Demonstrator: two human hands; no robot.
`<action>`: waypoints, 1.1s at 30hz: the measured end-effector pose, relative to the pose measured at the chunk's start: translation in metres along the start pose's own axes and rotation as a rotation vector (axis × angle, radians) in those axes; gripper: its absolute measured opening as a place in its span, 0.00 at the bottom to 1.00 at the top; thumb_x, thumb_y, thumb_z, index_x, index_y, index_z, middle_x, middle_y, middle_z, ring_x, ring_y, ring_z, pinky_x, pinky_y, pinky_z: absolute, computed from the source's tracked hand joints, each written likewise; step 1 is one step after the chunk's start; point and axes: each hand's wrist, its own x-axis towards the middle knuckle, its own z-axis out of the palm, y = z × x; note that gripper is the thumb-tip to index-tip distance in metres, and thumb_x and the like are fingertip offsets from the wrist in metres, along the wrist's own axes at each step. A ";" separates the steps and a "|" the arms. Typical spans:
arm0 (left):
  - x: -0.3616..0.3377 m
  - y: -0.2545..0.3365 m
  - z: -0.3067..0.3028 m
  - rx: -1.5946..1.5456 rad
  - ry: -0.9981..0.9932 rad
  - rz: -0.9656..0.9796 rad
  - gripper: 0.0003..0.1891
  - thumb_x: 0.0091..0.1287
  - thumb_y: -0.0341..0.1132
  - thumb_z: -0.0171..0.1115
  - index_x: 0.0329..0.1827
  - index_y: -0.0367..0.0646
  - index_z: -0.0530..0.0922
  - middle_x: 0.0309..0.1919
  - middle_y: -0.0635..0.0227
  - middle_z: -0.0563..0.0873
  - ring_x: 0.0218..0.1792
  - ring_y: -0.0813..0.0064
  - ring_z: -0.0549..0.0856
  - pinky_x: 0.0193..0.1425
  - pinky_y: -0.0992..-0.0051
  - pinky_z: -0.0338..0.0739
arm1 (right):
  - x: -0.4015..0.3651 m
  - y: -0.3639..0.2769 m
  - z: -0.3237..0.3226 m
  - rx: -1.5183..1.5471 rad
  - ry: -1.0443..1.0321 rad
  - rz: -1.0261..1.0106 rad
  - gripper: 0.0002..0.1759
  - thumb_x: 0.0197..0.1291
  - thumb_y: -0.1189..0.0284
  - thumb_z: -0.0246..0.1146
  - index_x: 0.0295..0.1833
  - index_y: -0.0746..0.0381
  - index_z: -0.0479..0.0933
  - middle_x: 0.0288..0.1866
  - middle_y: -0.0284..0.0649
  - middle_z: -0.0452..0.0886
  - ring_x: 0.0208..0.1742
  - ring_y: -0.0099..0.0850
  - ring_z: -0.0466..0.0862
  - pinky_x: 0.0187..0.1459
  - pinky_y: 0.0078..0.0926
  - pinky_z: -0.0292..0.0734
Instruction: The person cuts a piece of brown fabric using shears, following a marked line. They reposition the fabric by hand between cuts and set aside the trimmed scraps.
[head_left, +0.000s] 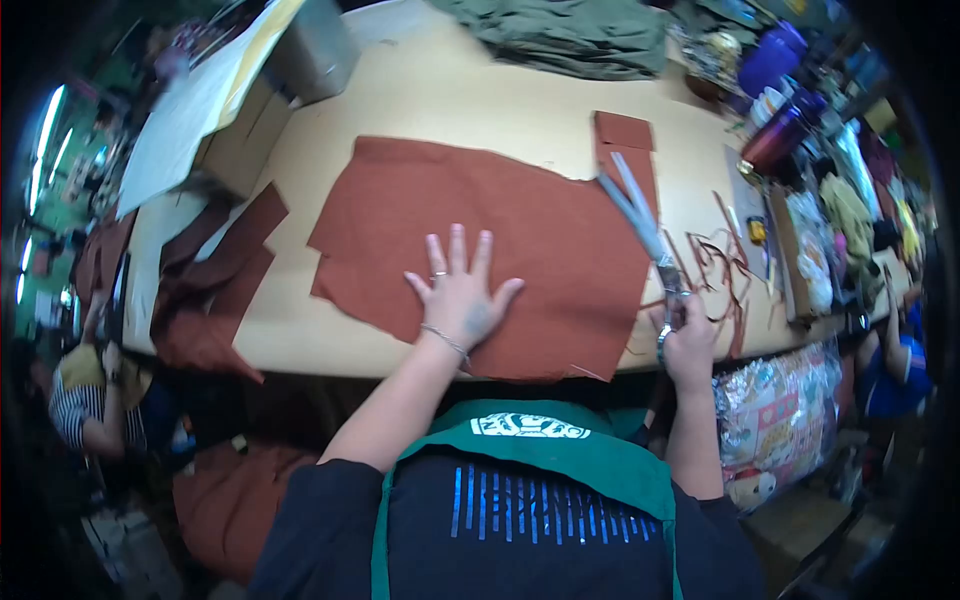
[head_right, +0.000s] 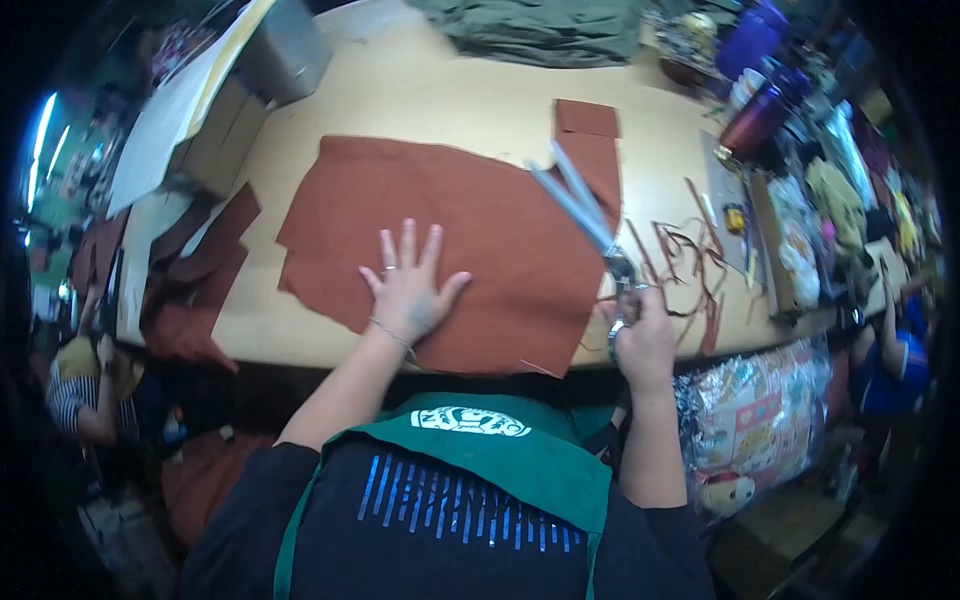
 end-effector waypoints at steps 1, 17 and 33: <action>-0.005 -0.001 0.001 0.001 0.023 0.016 0.38 0.57 0.64 0.47 0.68 0.55 0.55 0.68 0.57 0.50 0.68 0.47 0.43 0.57 0.30 0.44 | 0.001 0.007 0.004 0.034 -0.001 0.008 0.14 0.48 0.73 0.67 0.33 0.64 0.67 0.19 0.35 0.69 0.21 0.23 0.67 0.25 0.23 0.64; 0.064 -0.176 -0.082 0.506 -0.168 0.116 0.31 0.56 0.59 0.54 0.64 0.72 0.59 0.69 0.66 0.49 0.69 0.59 0.48 0.63 0.42 0.49 | 0.069 0.069 0.005 -0.115 0.207 0.114 0.18 0.47 0.63 0.67 0.39 0.61 0.71 0.33 0.44 0.79 0.37 0.44 0.79 0.40 0.37 0.71; 0.018 -0.102 0.010 -0.217 0.565 0.230 0.05 0.54 0.24 0.54 0.32 0.42 0.76 0.32 0.62 0.75 0.37 0.61 0.75 0.42 0.66 0.70 | 0.057 0.031 0.042 0.020 -0.146 -0.365 0.30 0.46 0.62 0.67 0.50 0.70 0.68 0.39 0.51 0.78 0.47 0.46 0.77 0.46 0.36 0.72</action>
